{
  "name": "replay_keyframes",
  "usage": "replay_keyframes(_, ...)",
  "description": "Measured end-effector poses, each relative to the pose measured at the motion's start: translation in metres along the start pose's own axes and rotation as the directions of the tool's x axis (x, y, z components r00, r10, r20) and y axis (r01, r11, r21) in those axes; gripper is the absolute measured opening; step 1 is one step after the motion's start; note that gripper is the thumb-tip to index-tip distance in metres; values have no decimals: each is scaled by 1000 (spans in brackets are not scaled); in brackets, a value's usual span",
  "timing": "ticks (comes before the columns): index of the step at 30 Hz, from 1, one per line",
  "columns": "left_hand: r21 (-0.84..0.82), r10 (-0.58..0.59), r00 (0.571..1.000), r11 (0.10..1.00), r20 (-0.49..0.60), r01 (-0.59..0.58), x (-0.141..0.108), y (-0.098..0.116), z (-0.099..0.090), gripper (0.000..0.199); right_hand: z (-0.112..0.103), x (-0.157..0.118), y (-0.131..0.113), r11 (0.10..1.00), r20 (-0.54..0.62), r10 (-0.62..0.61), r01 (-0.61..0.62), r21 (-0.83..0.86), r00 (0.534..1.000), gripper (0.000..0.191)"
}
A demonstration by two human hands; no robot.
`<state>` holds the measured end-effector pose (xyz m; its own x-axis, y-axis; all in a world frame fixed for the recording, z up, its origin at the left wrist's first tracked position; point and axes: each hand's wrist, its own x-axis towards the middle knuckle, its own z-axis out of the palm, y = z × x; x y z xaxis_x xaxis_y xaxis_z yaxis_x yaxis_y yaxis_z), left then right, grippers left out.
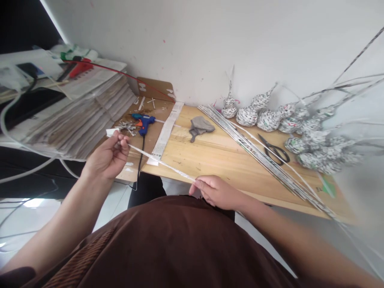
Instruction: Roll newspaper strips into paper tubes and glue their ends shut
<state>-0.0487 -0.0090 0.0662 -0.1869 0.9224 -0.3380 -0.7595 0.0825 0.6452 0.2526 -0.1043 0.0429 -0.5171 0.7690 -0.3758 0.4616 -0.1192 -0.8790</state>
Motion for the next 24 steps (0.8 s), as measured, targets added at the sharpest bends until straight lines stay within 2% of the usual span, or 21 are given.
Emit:
replay_keyframes(2,-16,-10,1000,1000,-9,10,0,1,1,26,-4,-5,6,939,194,56,-117,322,979,44)
replay_keyframes(3,-25,-11,1000,1000,-13,11,0,2,1,26,-6,-8,9,899,250,60,-162,407,966,43)
replay_keyframes(5,-35,-6,1000,999,-21,5,1,4,2,25,-10,-13,14,874,290,79,-206,441,954,43)
replay_keyframes(7,-33,2,1000,999,-28,-3,2,4,2,24,-11,-15,15,909,252,123,-211,359,960,46)
replay_keyframes(10,-13,11,999,1000,-32,-11,3,-1,1,24,-8,-13,4,982,33,142,-145,124,989,45)
replay_keyframes(13,-2,19,1000,1000,-17,-19,0,-8,1,24,0,-1,-12,992,-144,30,-48,-119,989,38)
replay_keyframes(15,6,26,1000,1000,-6,-26,-3,-11,2,24,6,10,-19,961,-221,-86,22,-277,972,33)
replay_keyframes(17,15,48,999,999,-5,-48,-5,-11,3,23,11,21,-24,894,-265,-213,78,-442,940,25)
replay_keyframes(19,11,76,997,997,-9,-76,-7,-9,3,23,15,29,-25,834,-266,-285,102,-542,921,22)
replay_keyframes(24,-5,52,999,999,-9,-52,-9,-3,1,23,19,33,-24,841,-246,-257,91,-533,935,31)
